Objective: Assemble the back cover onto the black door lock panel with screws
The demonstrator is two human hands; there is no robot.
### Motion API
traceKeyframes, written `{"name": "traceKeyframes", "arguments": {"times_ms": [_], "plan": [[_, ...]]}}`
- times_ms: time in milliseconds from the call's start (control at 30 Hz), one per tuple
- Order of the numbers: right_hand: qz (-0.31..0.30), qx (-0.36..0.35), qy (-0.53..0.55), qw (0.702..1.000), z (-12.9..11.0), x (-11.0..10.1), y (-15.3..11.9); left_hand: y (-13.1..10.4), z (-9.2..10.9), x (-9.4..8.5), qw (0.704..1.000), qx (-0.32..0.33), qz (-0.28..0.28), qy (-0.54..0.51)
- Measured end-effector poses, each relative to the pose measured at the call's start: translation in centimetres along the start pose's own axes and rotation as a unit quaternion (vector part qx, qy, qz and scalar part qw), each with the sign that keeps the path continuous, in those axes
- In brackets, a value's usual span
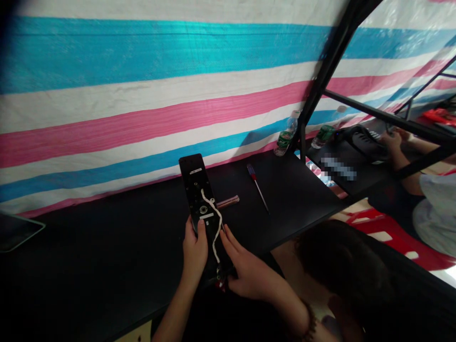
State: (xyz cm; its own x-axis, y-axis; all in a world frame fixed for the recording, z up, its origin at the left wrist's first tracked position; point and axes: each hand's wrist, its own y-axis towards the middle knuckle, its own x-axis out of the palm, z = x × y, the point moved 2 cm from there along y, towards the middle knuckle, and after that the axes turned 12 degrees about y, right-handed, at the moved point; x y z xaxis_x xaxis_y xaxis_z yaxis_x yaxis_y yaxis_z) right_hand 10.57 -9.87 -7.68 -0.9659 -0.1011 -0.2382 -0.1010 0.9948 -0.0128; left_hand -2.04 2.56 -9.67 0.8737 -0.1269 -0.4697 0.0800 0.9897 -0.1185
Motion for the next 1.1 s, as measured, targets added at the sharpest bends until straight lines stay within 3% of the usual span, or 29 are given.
{"name": "traceKeyframes", "arguments": {"times_ms": [67, 133, 233, 367, 500, 667, 833, 933, 1100], "plan": [[0.004, -0.002, 0.07, 0.998, 0.1, -1.6, 0.3, 0.0, -0.2, 0.1, 1.0, -0.006, -0.011, -0.015], [0.071, 0.007, 0.119, 0.99, 0.6, -2.5, 1.3, 0.0, -0.5, 0.3, 0.999, -0.008, -0.02, -0.04], [0.143, 0.017, 0.141, 0.979, 1.3, -2.2, 3.9, 0.1, -1.1, 0.6, 0.997, -0.007, -0.021, -0.068], [0.13, -0.011, 0.181, 0.975, 1.7, -0.5, 6.3, 0.2, -1.2, 0.6, 0.999, -0.008, -0.013, -0.045], [0.159, -0.005, 0.18, 0.971, 2.2, 0.0, 6.4, 0.0, -0.8, 0.4, 0.999, -0.015, -0.007, -0.036], [0.166, 0.034, 0.223, 0.96, 2.6, -0.3, 6.3, 0.7, -1.2, 0.4, 0.996, -0.038, -0.017, -0.078], [0.219, 0.023, 0.332, 0.917, 2.9, -2.0, 7.5, 1.8, -1.3, 0.4, 0.994, -0.026, -0.039, -0.094], [0.265, 0.007, 0.325, 0.908, 2.6, -3.6, 10.5, 1.9, -1.1, 0.4, 0.996, -0.013, -0.034, -0.081], [0.239, 0.019, 0.196, 0.951, 1.1, -5.3, 18.1, 1.9, -1.2, 0.3, 0.997, 0.007, -0.026, -0.067]]}}
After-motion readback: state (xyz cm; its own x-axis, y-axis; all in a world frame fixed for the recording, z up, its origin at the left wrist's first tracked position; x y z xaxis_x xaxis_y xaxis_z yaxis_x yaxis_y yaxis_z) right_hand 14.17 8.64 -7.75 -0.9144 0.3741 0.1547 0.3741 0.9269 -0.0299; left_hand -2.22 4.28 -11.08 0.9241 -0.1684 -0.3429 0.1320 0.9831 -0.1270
